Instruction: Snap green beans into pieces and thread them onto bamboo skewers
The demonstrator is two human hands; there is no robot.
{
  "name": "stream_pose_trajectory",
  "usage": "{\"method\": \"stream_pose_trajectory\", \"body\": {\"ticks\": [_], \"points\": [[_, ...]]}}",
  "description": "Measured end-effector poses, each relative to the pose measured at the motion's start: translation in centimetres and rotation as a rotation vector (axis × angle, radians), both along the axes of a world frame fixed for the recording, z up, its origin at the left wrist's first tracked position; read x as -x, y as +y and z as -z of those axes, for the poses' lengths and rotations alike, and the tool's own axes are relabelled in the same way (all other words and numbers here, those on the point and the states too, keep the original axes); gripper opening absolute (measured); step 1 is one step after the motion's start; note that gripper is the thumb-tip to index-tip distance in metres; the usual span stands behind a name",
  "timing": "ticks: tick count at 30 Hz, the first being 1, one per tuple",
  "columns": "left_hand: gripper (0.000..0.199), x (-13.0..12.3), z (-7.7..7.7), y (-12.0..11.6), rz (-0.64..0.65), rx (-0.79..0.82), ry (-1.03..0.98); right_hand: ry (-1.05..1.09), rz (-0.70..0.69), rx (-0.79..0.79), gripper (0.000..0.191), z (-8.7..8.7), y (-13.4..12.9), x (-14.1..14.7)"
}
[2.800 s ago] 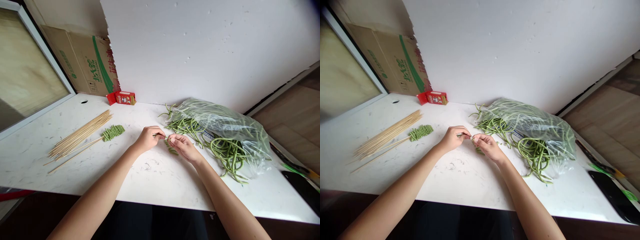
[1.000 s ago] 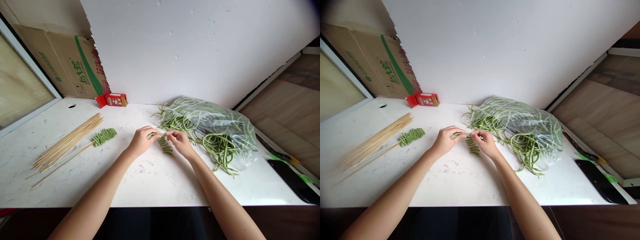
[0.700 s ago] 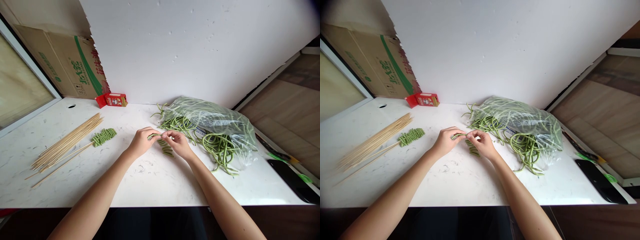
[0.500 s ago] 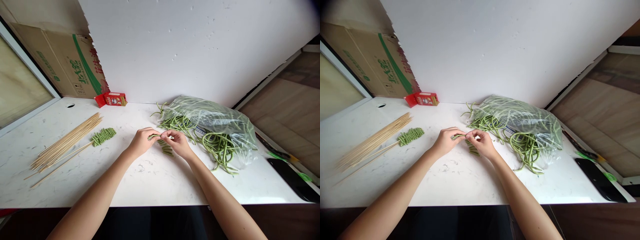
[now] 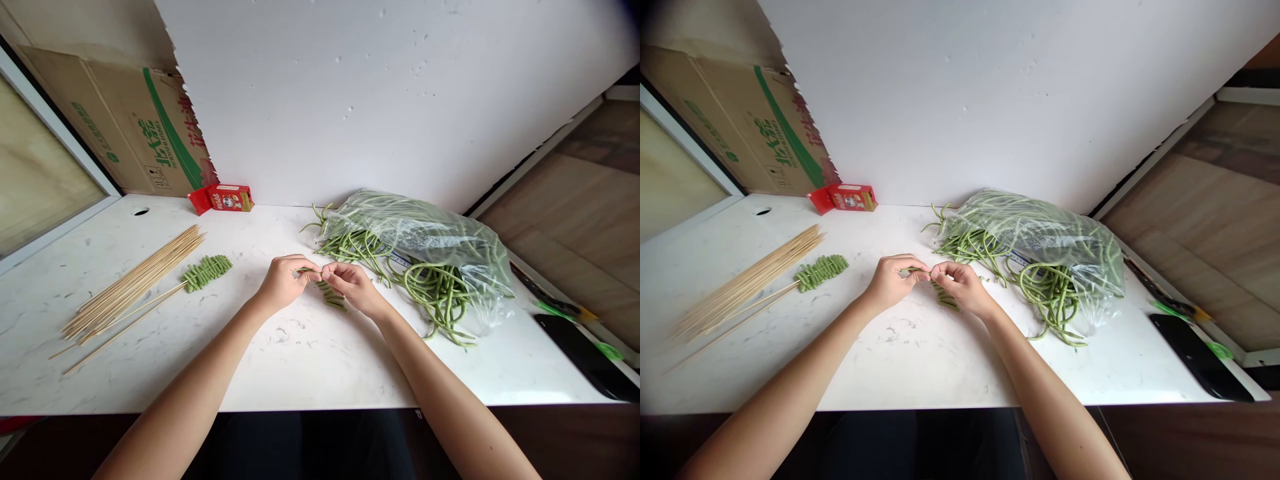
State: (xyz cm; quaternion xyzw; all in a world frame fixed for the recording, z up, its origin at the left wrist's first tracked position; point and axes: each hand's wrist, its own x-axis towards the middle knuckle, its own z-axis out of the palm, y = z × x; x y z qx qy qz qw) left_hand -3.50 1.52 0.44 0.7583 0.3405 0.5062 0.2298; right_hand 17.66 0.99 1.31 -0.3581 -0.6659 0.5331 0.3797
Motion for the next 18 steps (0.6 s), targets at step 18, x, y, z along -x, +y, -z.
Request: {"method": "stream_pose_trajectory", "body": {"ticks": [18], "points": [[0.02,1.3,0.3,0.9,-0.116,0.064,-0.003,-0.128,0.084,-0.223,0.026,-0.7,1.1,-2.1]]}}
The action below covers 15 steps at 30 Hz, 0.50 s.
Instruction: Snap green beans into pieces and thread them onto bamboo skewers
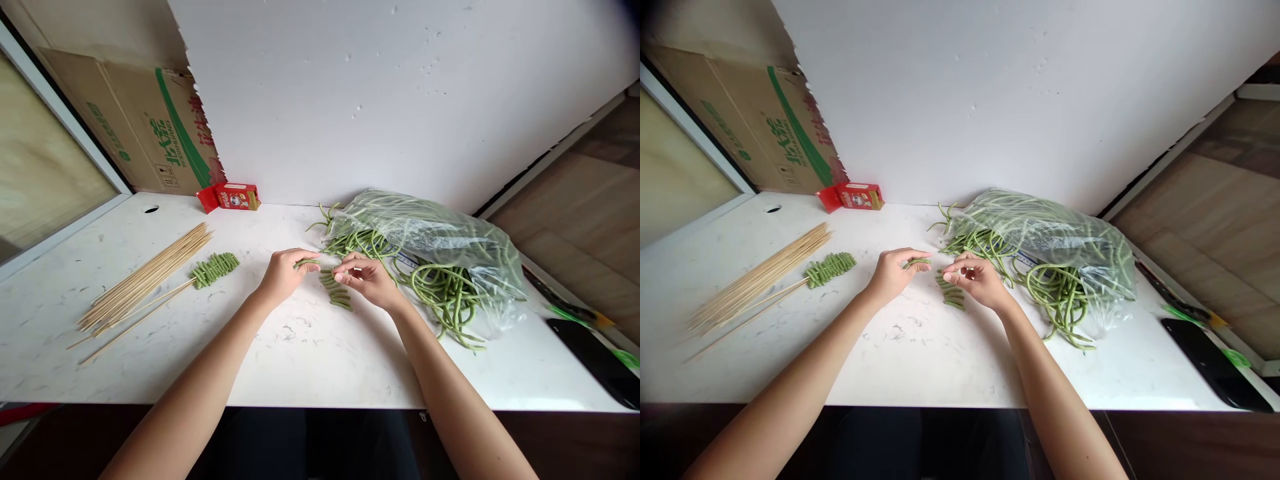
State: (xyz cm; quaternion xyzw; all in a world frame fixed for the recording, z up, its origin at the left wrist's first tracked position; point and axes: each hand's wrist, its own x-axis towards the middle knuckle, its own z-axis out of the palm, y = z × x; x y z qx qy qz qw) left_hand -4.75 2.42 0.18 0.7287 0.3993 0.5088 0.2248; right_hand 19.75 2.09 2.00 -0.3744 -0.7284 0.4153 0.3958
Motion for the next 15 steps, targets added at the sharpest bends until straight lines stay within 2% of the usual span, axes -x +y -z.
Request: {"method": "stream_pose_trajectory", "body": {"ticks": [3,5,11,15], "points": [[0.023,0.1,0.2,0.0,-0.027,0.006,0.016,-0.159,0.008,-0.066,0.026,-0.2,-0.2,-0.1],[0.021,0.2,0.3,0.0,-0.049,-0.002,0.034,-0.231,-0.036,-0.066,0.024,-0.5,-0.3,-0.2],[0.023,0.0,0.4,0.0,-0.064,0.007,0.044,-0.403,-0.262,0.096,0.027,-0.7,-0.9,-0.5],[0.021,-0.1,0.5,0.0,-0.084,0.019,0.019,-0.506,-0.303,0.14,0.028,-0.4,-1.1,-0.5]]}}
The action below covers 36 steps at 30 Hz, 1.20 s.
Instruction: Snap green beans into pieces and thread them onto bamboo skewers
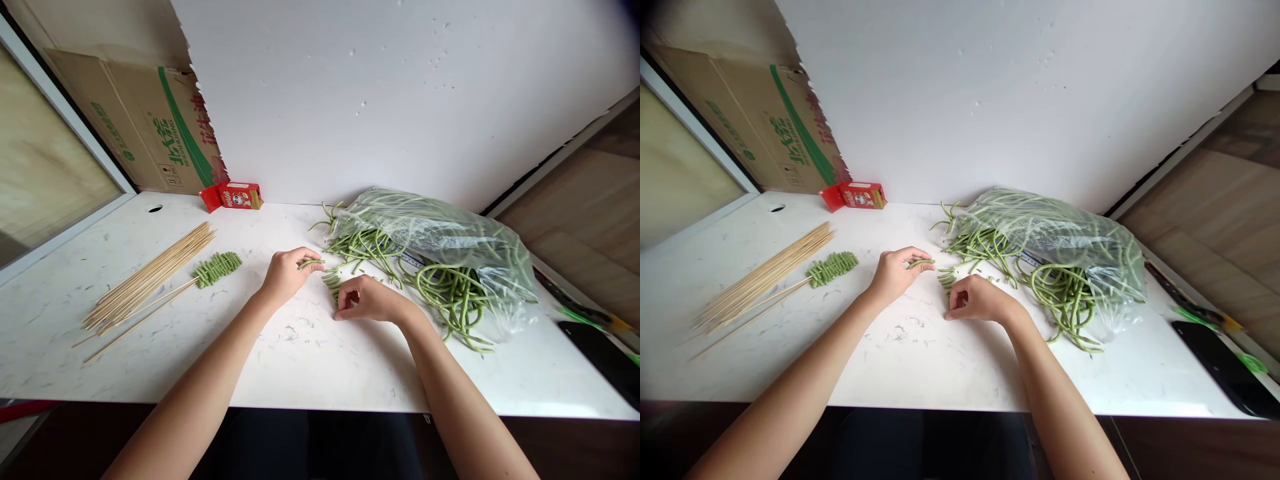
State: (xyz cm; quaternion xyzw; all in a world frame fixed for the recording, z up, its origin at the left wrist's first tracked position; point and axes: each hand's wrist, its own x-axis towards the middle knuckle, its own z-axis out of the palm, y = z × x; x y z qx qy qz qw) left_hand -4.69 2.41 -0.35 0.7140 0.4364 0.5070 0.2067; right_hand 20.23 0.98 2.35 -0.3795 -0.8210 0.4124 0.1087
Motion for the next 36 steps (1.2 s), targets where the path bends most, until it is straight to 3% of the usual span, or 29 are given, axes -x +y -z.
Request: {"method": "stream_pose_trajectory", "body": {"ticks": [3,10,13,19,23,29,33,36], "points": [[0.021,0.0,-0.2,0.0,0.01,-0.011,0.011,0.001,0.042,-0.04,0.031,-0.1,0.0,0.1],[0.015,-0.6,-1.1,-0.2,0.034,-0.152,0.037,0.264,0.242,-0.21,0.04,-0.6,-0.3,1.4],[0.018,-1.1,-1.2,-0.5,0.035,-0.005,-0.097,0.298,0.219,-0.168,0.035,0.1,-0.6,2.2],[0.039,-1.6,-1.1,-1.0,0.174,0.377,-0.411,0.323,0.249,-0.193,0.029,1.5,-0.6,2.9],[0.042,-1.7,-1.0,-0.9,0.266,0.422,-0.521,0.346,0.335,-0.255,0.035,1.7,-0.2,2.6],[0.042,-2.0,-1.1,-0.9,0.352,0.477,-0.532,0.469,0.417,-0.179,0.039,1.3,-0.2,2.8],[0.039,-2.0,-0.5,-0.6,0.359,0.444,-0.503,0.526,0.45,-0.171,0.04,1.3,-0.2,2.8],[0.036,-1.9,-0.1,-0.4,0.285,0.371,-0.387,0.524,0.473,-0.206,0.039,1.1,-0.2,2.7]]}}
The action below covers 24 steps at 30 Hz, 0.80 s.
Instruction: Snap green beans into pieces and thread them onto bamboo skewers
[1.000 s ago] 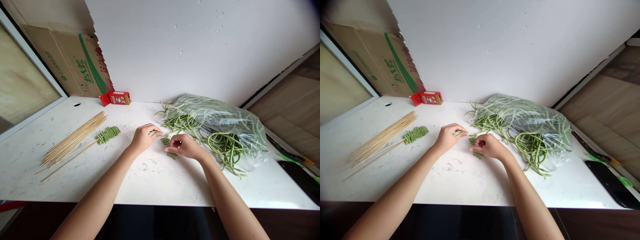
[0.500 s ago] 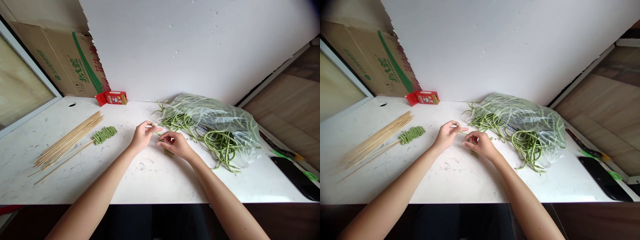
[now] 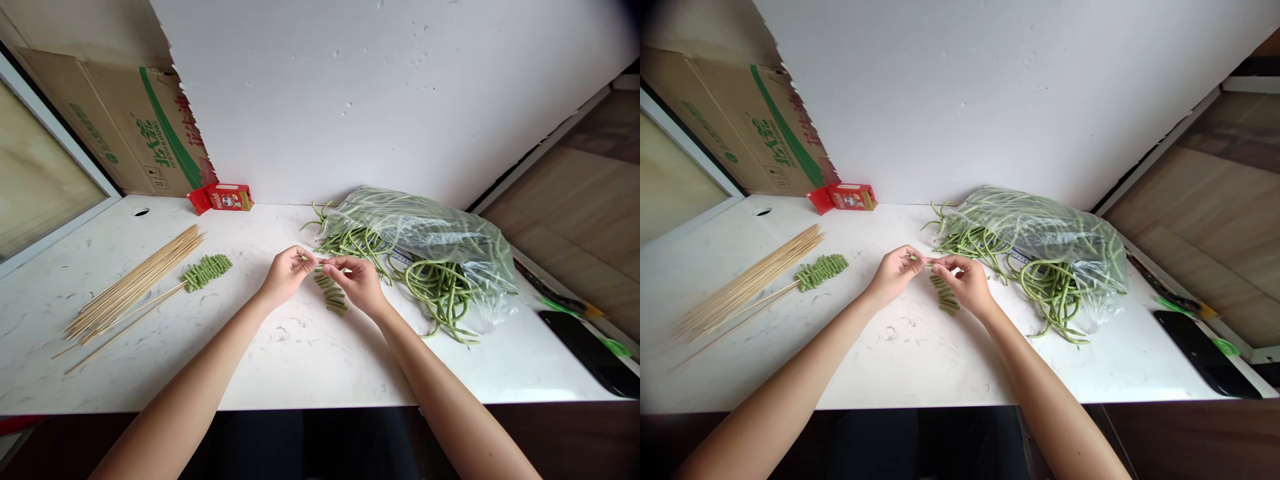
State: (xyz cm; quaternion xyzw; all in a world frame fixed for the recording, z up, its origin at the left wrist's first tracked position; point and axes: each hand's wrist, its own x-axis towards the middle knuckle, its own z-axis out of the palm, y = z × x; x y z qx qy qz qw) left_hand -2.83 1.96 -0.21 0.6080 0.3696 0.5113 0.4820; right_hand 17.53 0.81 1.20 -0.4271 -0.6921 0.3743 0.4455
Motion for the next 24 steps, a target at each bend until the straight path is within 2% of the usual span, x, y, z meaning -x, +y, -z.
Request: {"method": "stream_pose_trajectory", "body": {"ticks": [4,10,14,24], "points": [[0.027,0.32,-0.17,-0.17,-0.087,-0.162,0.28,-0.057,0.001,-0.048,0.034,-0.36,-0.13,0.03],[0.014,0.72,-0.09,-0.2,-0.121,-0.32,0.433,-0.18,-0.002,-0.111,0.029,-0.18,-0.15,0.12],[0.009,0.71,-0.12,-0.25,-0.111,-0.37,0.457,-0.185,-0.031,-0.102,0.029,-0.15,-0.25,0.14],[0.014,0.68,-0.81,-0.5,-0.079,-0.374,0.423,0.03,-0.164,0.106,0.036,0.12,-0.29,0.45]]}}
